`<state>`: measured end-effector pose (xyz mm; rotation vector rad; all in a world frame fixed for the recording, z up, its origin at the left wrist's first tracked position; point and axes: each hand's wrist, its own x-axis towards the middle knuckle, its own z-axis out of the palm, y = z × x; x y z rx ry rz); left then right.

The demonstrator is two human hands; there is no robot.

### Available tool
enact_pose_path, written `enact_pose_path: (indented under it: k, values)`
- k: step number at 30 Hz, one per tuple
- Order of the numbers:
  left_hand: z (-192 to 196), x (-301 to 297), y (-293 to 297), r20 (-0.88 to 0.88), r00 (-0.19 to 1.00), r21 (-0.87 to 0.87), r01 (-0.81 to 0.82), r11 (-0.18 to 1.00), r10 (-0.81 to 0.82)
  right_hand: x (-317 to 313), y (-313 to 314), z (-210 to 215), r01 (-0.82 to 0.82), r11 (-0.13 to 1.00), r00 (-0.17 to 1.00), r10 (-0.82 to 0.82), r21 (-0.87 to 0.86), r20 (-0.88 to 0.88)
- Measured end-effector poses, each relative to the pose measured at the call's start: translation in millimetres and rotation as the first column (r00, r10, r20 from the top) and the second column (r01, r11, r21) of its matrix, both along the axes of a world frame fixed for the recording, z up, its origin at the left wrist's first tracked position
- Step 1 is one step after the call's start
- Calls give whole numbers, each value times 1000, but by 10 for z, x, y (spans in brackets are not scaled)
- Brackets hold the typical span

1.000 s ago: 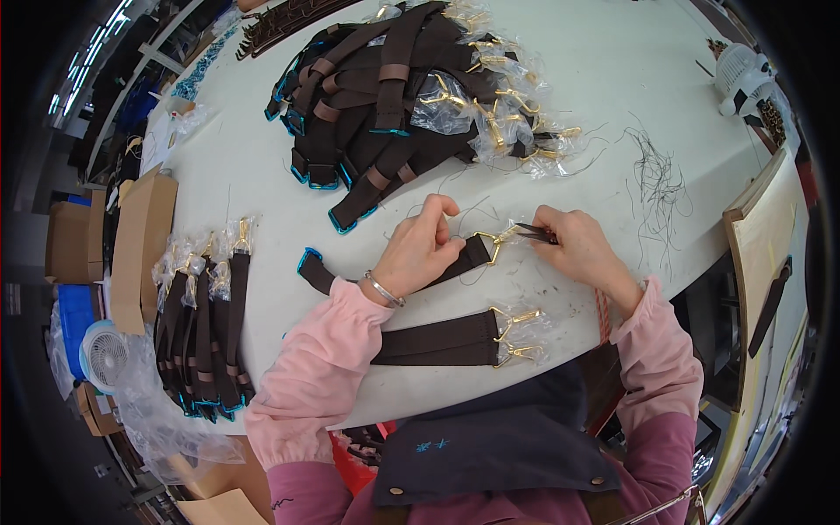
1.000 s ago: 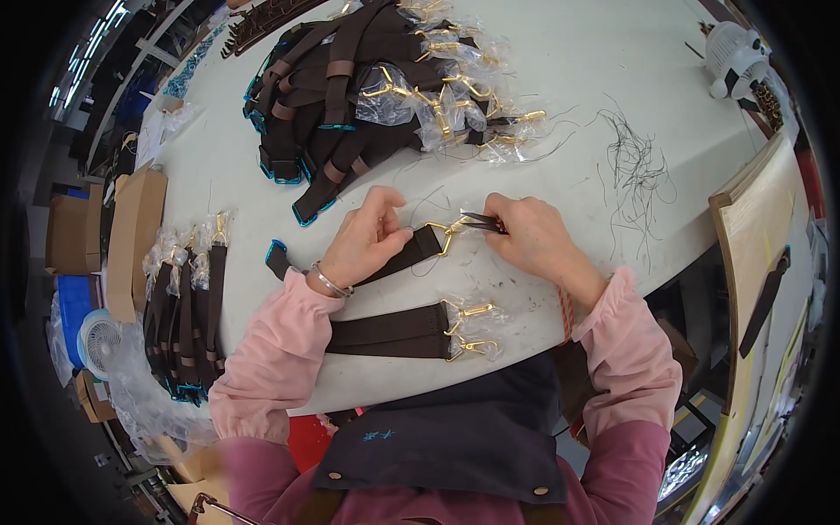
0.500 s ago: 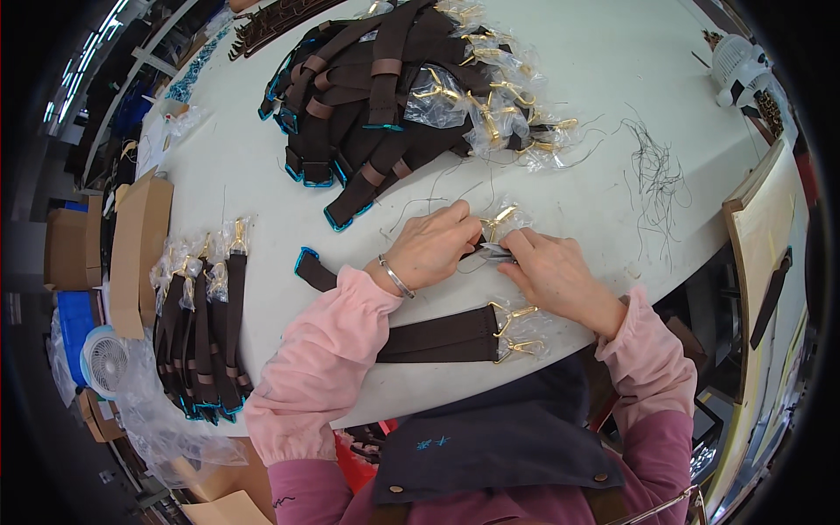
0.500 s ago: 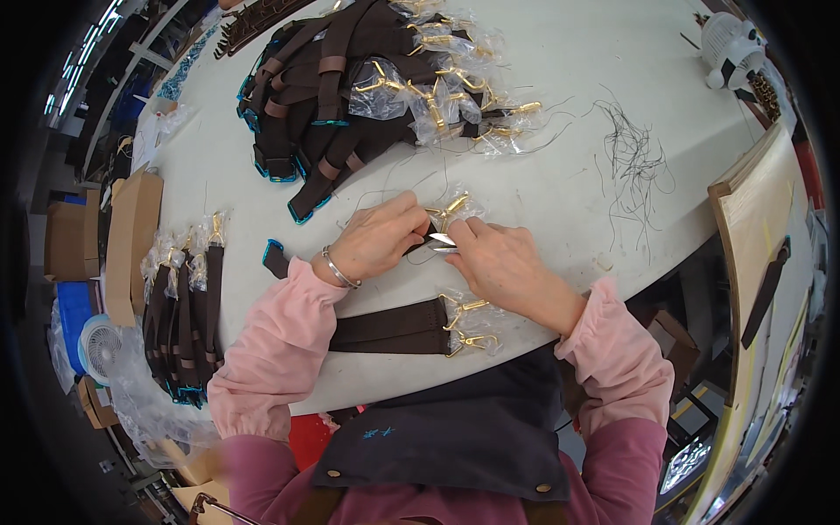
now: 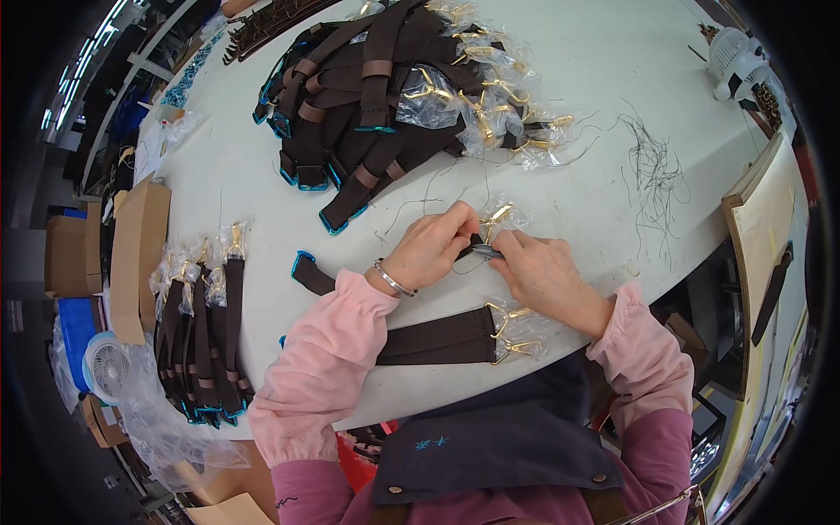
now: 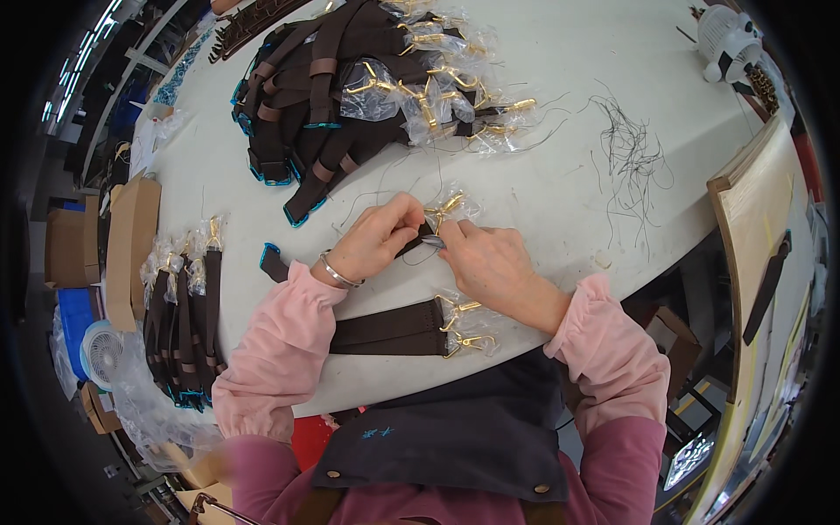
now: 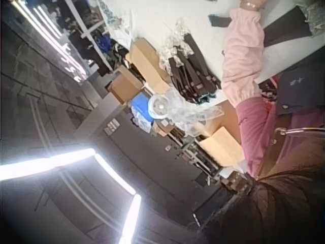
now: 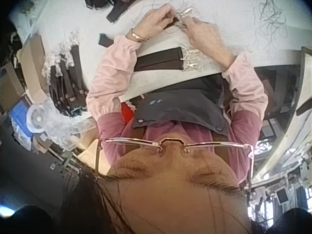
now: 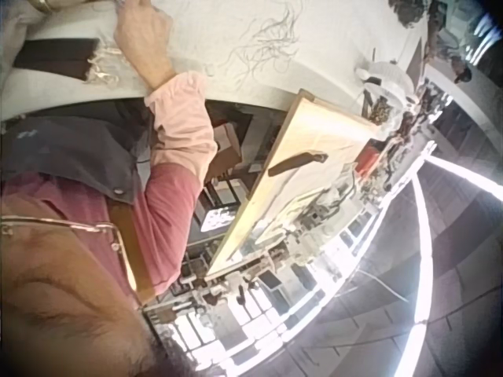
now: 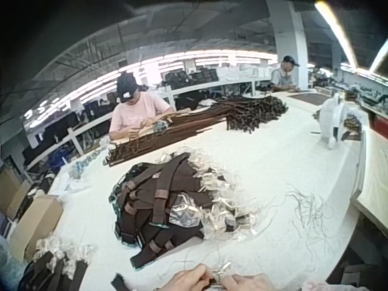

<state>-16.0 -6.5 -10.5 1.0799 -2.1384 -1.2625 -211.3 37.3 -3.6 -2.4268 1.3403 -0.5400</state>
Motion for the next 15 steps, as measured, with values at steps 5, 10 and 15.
enact_pose_path:
  k: [5,10,15]
  values:
    - [-17,-12,-13,-54,997,189,-49,981,60,-1,-8,6,-5,1000,1000,5,4,-4]
    - [-13,-3,-14,-61,996,256,-51,965,69,-4,-14,-22,-12,999,1000,12,32,13]
    - [-27,30,-14,-70,995,238,-48,970,66,36,-23,4,-16,996,1000,14,88,26]
